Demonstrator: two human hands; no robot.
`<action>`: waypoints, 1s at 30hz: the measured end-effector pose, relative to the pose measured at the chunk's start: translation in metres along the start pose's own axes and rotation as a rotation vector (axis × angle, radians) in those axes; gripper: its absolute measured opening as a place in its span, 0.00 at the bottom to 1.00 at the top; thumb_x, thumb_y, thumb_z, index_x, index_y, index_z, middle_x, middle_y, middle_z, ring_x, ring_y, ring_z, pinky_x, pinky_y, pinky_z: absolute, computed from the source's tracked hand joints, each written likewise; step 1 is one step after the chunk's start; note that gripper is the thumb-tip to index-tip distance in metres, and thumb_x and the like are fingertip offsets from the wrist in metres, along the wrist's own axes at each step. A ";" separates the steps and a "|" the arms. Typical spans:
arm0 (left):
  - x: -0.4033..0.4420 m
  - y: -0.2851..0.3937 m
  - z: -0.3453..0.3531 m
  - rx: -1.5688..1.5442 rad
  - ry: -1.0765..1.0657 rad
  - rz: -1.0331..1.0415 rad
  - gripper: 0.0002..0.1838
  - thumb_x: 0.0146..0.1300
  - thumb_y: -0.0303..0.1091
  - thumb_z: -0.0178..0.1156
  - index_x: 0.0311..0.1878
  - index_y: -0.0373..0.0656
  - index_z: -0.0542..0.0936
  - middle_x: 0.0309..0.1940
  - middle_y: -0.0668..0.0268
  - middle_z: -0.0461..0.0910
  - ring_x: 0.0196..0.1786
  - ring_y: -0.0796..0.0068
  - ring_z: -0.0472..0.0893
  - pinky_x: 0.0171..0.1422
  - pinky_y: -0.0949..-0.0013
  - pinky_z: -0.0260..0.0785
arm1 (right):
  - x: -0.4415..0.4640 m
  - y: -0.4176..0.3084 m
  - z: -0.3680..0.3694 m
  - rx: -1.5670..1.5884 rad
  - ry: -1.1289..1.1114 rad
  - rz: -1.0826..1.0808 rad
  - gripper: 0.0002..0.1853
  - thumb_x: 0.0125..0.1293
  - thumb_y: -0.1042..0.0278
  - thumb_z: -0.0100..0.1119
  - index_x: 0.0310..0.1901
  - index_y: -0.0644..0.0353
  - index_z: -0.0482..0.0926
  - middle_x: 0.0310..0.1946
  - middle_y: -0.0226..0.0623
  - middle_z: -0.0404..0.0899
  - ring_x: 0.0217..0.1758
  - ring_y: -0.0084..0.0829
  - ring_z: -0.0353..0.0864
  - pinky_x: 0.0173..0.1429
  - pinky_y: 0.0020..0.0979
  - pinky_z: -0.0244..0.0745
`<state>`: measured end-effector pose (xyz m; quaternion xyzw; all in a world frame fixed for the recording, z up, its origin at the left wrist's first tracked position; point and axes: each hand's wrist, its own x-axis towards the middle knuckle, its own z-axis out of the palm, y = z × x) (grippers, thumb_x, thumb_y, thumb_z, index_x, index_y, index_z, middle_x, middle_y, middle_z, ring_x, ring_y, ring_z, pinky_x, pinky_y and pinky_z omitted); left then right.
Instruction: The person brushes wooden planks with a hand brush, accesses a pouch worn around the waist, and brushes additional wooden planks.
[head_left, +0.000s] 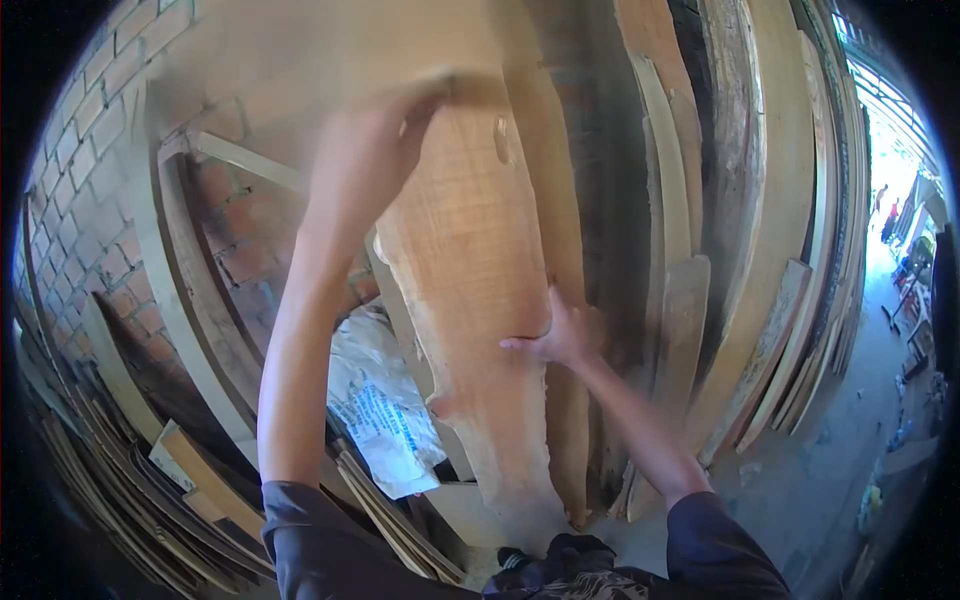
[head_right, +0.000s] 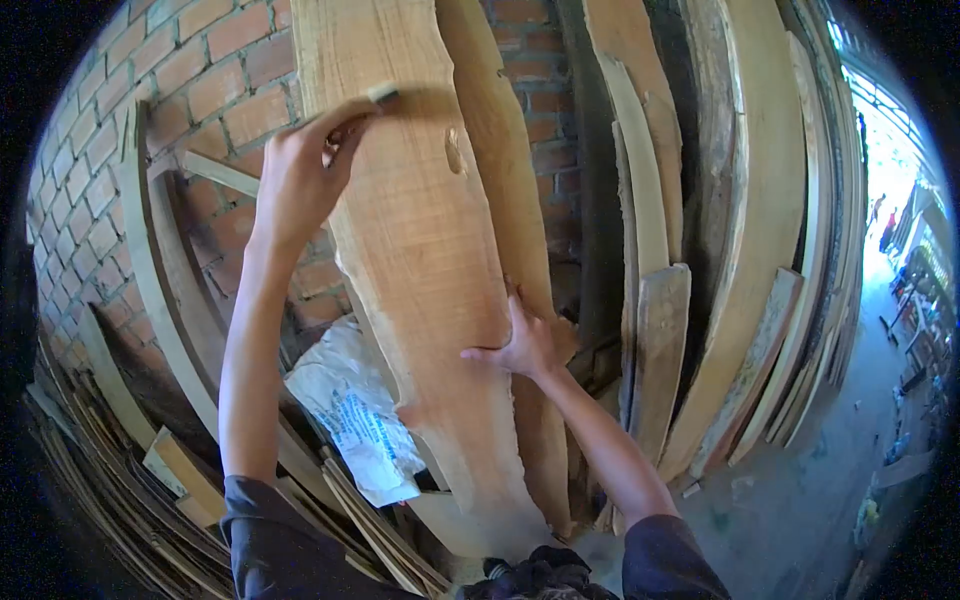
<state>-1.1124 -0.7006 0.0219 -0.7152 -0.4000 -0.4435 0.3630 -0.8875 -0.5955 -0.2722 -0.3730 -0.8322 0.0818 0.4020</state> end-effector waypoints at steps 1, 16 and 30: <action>-0.008 -0.001 0.006 0.022 -0.049 -0.012 0.10 0.70 0.29 0.64 0.51 0.41 0.87 0.41 0.52 0.89 0.37 0.56 0.89 0.43 0.61 0.82 | -0.003 -0.003 -0.001 0.009 -0.023 0.042 0.75 0.37 0.18 0.78 0.76 0.71 0.58 0.57 0.62 0.82 0.55 0.56 0.88 0.56 0.49 0.86; -0.032 0.038 0.006 -0.203 -0.456 -0.252 0.07 0.71 0.29 0.66 0.47 0.37 0.86 0.37 0.52 0.89 0.35 0.63 0.89 0.41 0.66 0.80 | -0.001 0.014 0.011 0.049 0.089 -0.053 0.74 0.39 0.19 0.77 0.77 0.70 0.58 0.64 0.63 0.77 0.61 0.54 0.83 0.61 0.45 0.83; -0.217 0.167 0.060 0.020 -0.376 -0.358 0.07 0.69 0.24 0.66 0.48 0.44 0.86 0.56 0.54 0.85 0.45 0.52 0.90 0.41 0.56 0.84 | -0.013 0.031 -0.003 0.328 0.142 -0.223 0.67 0.50 0.31 0.77 0.80 0.66 0.52 0.80 0.61 0.56 0.82 0.57 0.60 0.81 0.54 0.62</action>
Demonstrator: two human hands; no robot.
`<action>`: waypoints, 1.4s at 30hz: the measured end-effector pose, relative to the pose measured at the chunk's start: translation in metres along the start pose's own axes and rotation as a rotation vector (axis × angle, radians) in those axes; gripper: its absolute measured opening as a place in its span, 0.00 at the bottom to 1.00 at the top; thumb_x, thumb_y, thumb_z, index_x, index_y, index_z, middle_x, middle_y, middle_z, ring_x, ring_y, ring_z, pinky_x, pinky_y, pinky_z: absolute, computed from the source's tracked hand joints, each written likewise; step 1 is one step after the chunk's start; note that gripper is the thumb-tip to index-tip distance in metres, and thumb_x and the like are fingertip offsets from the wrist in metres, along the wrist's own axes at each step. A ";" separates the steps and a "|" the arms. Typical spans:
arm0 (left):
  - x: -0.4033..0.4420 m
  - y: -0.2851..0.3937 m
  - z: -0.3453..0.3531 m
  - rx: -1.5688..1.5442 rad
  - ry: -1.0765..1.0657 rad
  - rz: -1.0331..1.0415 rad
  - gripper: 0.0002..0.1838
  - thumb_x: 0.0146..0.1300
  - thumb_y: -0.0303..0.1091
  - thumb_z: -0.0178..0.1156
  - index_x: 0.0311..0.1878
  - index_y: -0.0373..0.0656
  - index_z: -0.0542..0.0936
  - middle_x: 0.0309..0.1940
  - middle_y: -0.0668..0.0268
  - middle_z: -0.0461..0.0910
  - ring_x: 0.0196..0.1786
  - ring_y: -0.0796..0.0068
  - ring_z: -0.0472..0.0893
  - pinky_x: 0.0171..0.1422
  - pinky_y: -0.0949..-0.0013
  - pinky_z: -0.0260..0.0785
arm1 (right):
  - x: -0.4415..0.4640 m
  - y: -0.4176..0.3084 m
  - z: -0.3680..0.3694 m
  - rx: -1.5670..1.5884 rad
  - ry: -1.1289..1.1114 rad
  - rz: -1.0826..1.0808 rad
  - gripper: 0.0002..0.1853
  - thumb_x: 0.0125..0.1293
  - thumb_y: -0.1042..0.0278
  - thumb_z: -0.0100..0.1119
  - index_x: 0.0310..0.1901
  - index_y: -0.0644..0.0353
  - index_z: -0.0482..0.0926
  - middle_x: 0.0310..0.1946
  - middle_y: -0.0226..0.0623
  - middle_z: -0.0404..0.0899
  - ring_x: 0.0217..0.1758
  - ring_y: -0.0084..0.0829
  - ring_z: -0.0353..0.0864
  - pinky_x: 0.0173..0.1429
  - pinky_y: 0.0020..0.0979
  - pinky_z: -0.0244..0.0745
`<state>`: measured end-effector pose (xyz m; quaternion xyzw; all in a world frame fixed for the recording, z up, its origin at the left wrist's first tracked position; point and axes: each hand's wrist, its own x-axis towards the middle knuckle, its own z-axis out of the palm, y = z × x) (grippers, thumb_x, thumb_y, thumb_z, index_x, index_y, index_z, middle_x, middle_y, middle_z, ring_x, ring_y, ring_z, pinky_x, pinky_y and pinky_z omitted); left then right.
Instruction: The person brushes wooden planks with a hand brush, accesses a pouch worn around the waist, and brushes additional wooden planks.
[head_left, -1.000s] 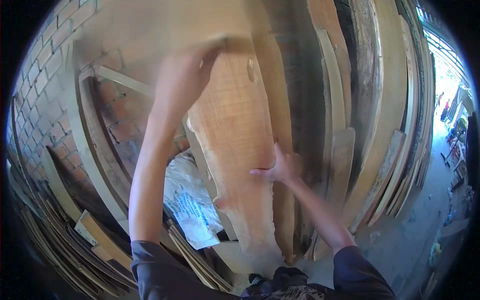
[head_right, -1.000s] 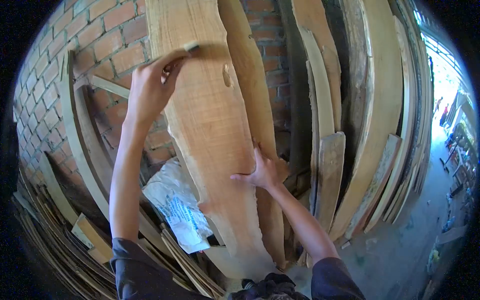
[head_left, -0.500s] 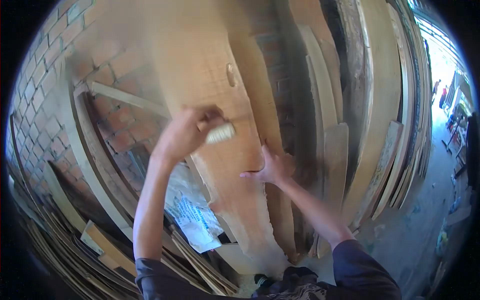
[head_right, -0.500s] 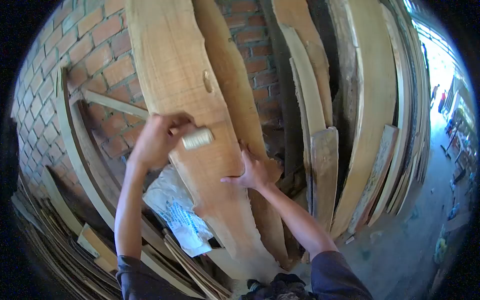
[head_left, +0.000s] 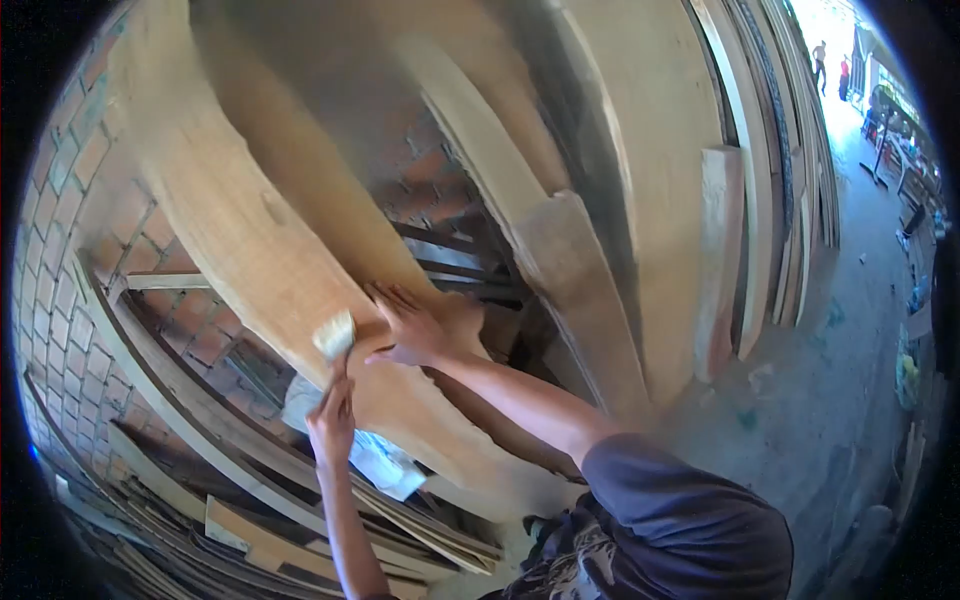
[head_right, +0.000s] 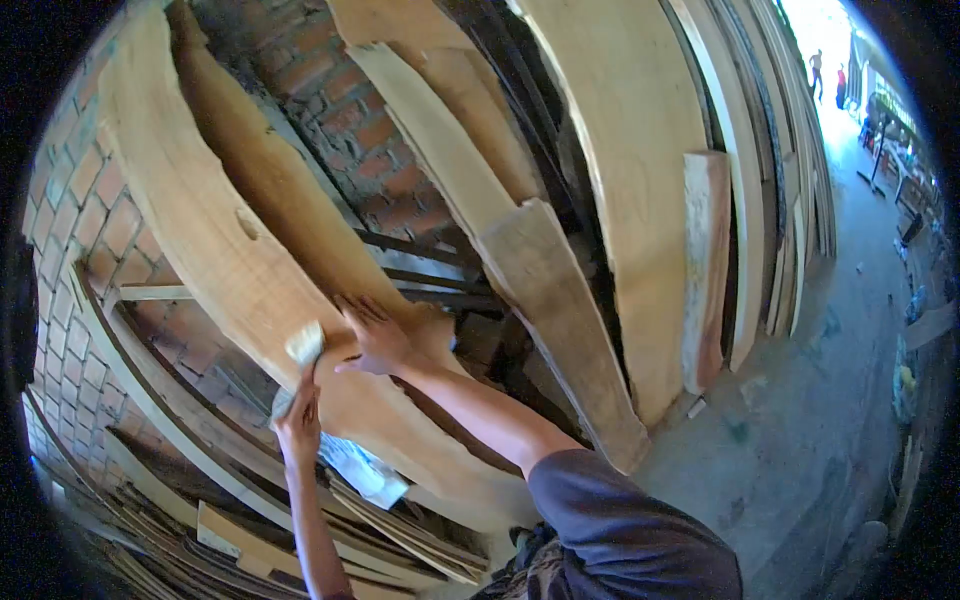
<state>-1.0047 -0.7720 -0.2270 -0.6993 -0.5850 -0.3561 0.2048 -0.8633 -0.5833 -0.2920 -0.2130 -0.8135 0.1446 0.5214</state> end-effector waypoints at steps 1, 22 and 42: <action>-0.033 0.011 0.006 -0.007 -0.073 -0.108 0.24 0.65 0.14 0.60 0.63 0.42 0.85 0.50 0.47 0.88 0.40 0.64 0.91 0.45 0.64 0.81 | -0.009 0.000 -0.007 0.024 0.022 -0.031 0.68 0.51 0.32 0.77 0.82 0.64 0.48 0.81 0.60 0.55 0.82 0.57 0.59 0.81 0.54 0.61; -0.678 0.356 0.054 -0.280 -0.971 -1.293 0.12 0.69 0.41 0.66 0.42 0.42 0.90 0.36 0.63 0.90 0.38 0.67 0.87 0.44 0.58 0.78 | -0.910 -0.082 -0.511 0.272 -0.209 2.147 0.24 0.70 0.48 0.67 0.59 0.57 0.82 0.51 0.42 0.88 0.41 0.35 0.91 0.39 0.35 0.85; -0.522 0.455 0.209 -0.553 -0.642 -1.224 0.11 0.65 0.33 0.74 0.42 0.36 0.86 0.36 0.65 0.89 0.37 0.78 0.85 0.45 0.68 0.80 | -0.969 -0.075 -0.697 0.125 0.188 1.926 0.20 0.74 0.52 0.66 0.50 0.65 0.86 0.36 0.41 0.89 0.32 0.34 0.89 0.31 0.34 0.80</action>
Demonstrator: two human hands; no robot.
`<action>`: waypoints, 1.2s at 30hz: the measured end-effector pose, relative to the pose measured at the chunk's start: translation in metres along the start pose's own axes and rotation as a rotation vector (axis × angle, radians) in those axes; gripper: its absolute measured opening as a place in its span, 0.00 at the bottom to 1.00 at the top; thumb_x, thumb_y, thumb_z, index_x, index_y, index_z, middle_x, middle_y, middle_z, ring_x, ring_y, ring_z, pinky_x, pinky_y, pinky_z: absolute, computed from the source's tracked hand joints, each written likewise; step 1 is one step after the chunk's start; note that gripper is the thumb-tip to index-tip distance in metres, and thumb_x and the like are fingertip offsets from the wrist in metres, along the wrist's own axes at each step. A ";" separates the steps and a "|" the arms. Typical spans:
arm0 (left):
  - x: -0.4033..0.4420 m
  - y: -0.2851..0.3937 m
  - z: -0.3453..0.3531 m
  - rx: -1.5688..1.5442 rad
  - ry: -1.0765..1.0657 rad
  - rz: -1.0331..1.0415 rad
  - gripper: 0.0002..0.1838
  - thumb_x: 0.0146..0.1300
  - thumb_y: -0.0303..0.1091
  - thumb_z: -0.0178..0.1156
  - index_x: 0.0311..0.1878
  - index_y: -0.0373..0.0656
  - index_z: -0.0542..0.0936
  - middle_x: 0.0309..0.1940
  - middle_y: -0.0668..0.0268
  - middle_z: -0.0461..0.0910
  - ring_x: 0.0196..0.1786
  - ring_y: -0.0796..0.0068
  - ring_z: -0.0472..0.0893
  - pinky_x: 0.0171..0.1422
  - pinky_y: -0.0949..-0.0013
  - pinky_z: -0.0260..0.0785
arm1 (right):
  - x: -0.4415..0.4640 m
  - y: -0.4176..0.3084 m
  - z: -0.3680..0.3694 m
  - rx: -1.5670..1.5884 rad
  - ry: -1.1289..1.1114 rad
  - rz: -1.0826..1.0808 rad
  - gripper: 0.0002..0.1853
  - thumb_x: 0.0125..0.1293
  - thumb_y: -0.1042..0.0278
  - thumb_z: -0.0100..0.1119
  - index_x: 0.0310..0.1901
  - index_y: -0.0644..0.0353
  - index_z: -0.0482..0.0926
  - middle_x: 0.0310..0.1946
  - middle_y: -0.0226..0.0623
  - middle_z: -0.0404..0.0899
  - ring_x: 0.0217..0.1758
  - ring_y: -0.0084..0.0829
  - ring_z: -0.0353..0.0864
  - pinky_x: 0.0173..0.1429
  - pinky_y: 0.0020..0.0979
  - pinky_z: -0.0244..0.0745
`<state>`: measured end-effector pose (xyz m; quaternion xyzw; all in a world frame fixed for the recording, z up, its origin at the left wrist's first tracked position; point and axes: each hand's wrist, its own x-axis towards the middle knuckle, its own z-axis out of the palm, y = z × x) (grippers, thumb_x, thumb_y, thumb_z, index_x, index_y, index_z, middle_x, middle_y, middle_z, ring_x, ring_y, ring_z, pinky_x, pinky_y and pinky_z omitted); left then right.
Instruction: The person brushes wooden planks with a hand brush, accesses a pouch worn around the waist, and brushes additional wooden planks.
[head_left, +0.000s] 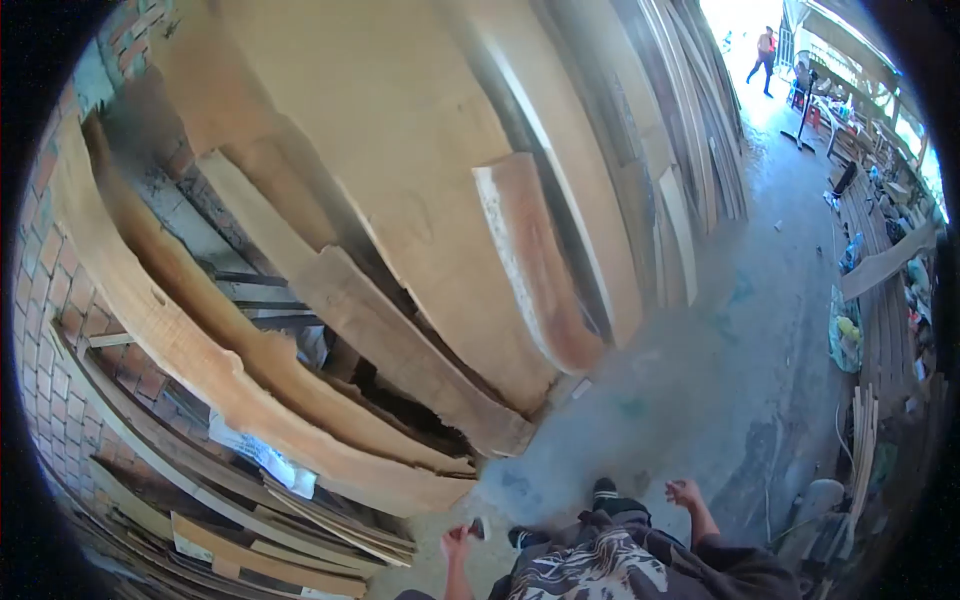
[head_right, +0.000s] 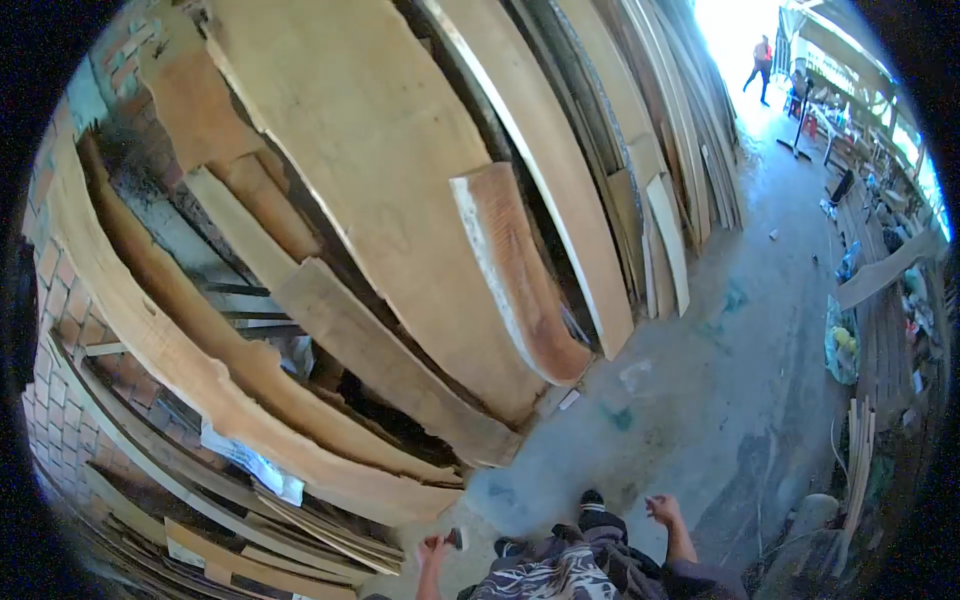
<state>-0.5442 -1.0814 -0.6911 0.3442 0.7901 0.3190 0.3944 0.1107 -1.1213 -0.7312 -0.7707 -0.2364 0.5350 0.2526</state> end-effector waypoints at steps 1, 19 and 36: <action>-0.016 -0.009 0.008 -0.139 0.002 -0.049 0.11 0.64 0.33 0.75 0.42 0.36 0.85 0.33 0.67 0.88 0.36 0.79 0.84 0.43 0.68 0.79 | -0.005 0.012 -0.018 0.056 0.001 0.044 0.20 0.73 0.51 0.66 0.50 0.63 0.87 0.35 0.40 0.89 0.31 0.33 0.89 0.30 0.33 0.79; 0.026 0.144 0.167 -0.003 0.056 0.005 0.11 0.66 0.40 0.72 0.46 0.45 0.91 0.35 0.63 0.91 0.37 0.76 0.88 0.42 0.64 0.78 | 0.175 -0.254 -0.014 -0.489 -0.014 -0.467 0.18 0.70 0.49 0.66 0.46 0.57 0.89 0.45 0.47 0.89 0.50 0.47 0.90 0.56 0.40 0.82; 0.206 0.422 0.281 0.179 -0.044 0.347 0.10 0.70 0.38 0.66 0.48 0.46 0.89 0.29 0.59 0.85 0.30 0.64 0.85 0.37 0.58 0.75 | 0.147 -0.957 0.121 -0.392 0.216 -1.841 0.35 0.71 0.51 0.68 0.76 0.51 0.70 0.81 0.48 0.60 0.83 0.50 0.61 0.82 0.50 0.61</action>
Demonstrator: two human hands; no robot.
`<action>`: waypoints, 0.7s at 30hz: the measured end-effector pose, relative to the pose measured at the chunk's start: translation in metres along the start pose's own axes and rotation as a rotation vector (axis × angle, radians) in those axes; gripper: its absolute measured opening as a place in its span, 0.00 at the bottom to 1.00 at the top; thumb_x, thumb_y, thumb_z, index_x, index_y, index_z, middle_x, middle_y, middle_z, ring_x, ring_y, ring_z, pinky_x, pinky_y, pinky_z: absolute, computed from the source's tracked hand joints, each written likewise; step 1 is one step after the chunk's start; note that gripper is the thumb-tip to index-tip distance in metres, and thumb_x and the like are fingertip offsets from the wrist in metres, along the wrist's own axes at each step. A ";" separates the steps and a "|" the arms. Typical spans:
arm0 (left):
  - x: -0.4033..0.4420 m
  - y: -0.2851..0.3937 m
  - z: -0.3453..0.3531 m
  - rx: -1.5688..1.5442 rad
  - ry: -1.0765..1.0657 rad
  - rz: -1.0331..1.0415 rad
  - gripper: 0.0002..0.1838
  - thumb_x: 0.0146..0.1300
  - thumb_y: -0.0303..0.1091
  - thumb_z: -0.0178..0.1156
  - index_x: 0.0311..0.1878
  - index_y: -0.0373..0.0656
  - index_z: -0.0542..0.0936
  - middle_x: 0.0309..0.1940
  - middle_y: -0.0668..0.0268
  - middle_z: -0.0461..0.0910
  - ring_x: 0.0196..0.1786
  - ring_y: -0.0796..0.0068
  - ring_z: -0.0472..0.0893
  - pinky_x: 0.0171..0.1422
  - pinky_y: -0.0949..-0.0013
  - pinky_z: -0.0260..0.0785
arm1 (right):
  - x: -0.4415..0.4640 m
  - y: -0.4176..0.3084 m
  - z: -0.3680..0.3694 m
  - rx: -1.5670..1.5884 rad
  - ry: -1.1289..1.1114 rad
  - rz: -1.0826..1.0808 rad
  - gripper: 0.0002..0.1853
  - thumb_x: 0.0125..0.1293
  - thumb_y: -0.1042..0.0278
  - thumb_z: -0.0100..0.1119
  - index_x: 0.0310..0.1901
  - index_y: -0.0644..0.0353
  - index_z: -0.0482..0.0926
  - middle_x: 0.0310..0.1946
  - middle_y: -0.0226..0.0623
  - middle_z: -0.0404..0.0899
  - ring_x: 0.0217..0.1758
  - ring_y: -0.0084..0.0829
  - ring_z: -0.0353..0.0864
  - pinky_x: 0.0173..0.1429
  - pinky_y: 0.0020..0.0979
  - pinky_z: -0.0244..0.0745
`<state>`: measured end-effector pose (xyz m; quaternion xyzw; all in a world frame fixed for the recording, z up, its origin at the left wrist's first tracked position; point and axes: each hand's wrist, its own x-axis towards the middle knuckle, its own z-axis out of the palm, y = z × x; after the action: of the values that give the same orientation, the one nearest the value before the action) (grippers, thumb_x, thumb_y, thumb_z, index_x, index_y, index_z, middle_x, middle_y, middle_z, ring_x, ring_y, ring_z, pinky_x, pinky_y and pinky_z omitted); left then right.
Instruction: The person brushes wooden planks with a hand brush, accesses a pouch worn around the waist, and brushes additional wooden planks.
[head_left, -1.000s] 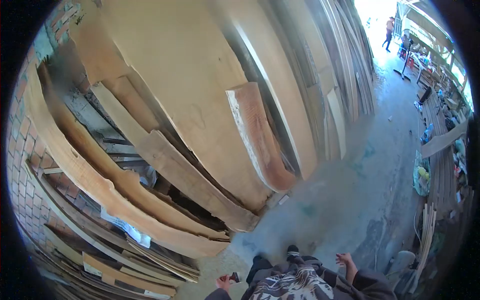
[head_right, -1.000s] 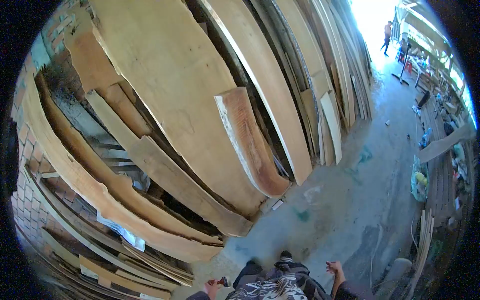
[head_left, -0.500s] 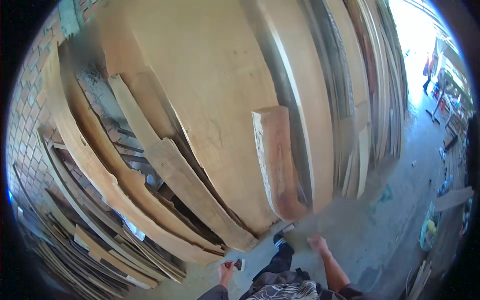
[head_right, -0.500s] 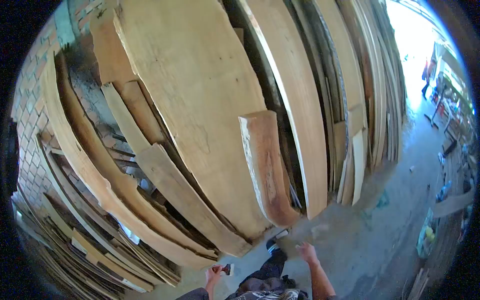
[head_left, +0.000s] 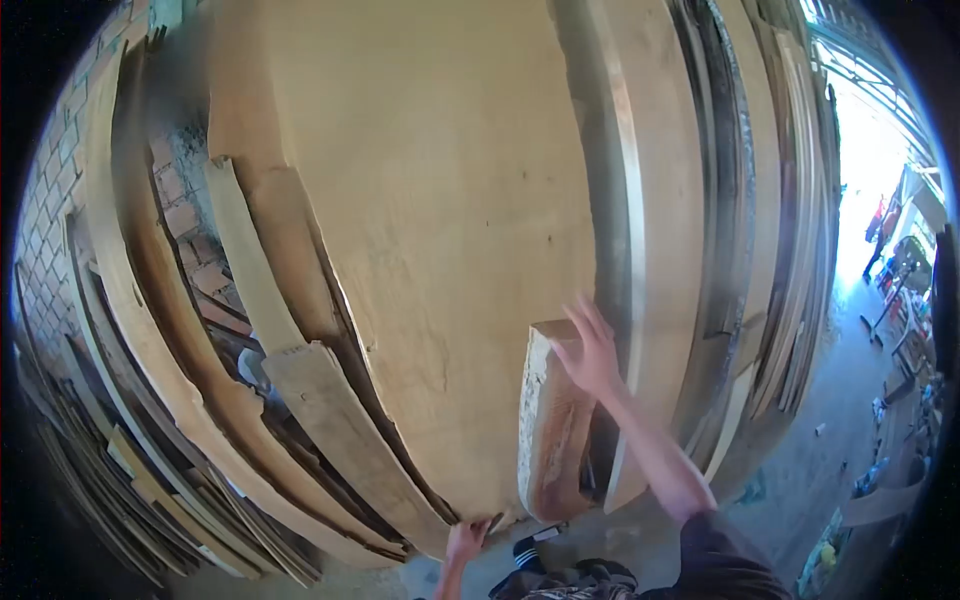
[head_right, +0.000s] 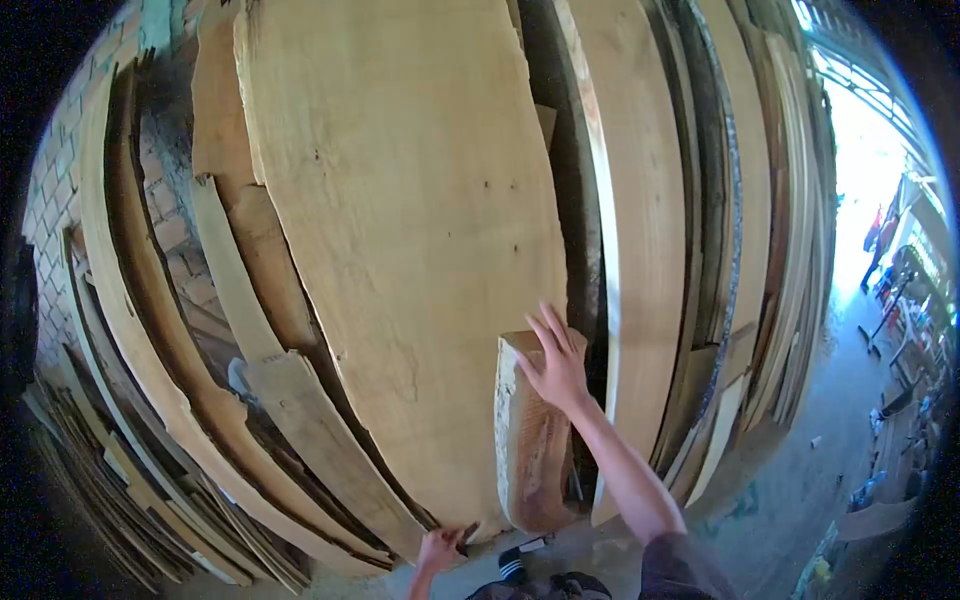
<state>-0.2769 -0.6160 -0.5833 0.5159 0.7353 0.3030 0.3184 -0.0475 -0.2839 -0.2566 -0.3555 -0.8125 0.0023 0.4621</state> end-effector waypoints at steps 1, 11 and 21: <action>0.020 0.051 -0.031 -0.071 0.063 0.091 0.10 0.69 0.35 0.67 0.49 0.45 0.89 0.30 0.58 0.86 0.29 0.65 0.83 0.37 0.59 0.75 | 0.033 -0.003 0.012 -0.005 0.036 -0.047 0.38 0.71 0.47 0.67 0.78 0.49 0.67 0.82 0.48 0.57 0.84 0.51 0.56 0.83 0.54 0.56; 0.135 0.367 -0.298 0.352 0.955 0.941 0.11 0.60 0.20 0.70 0.46 0.38 0.89 0.47 0.55 0.90 0.42 0.55 0.90 0.46 0.60 0.81 | 0.134 0.028 0.104 -0.140 0.190 -0.239 0.45 0.69 0.28 0.56 0.82 0.40 0.62 0.84 0.44 0.53 0.87 0.49 0.50 0.86 0.63 0.42; 0.240 0.485 -0.334 0.855 0.937 0.924 0.23 0.55 0.22 0.70 0.56 0.51 0.87 0.61 0.60 0.85 0.37 0.60 0.89 0.43 0.60 0.83 | 0.132 0.032 0.101 -0.065 0.206 -0.264 0.43 0.69 0.31 0.59 0.81 0.41 0.64 0.83 0.47 0.56 0.86 0.53 0.53 0.84 0.64 0.46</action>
<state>-0.3268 -0.2892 -0.0408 0.6659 0.5565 0.2813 -0.4097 -0.1471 -0.1501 -0.2261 -0.2590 -0.8001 -0.1211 0.5274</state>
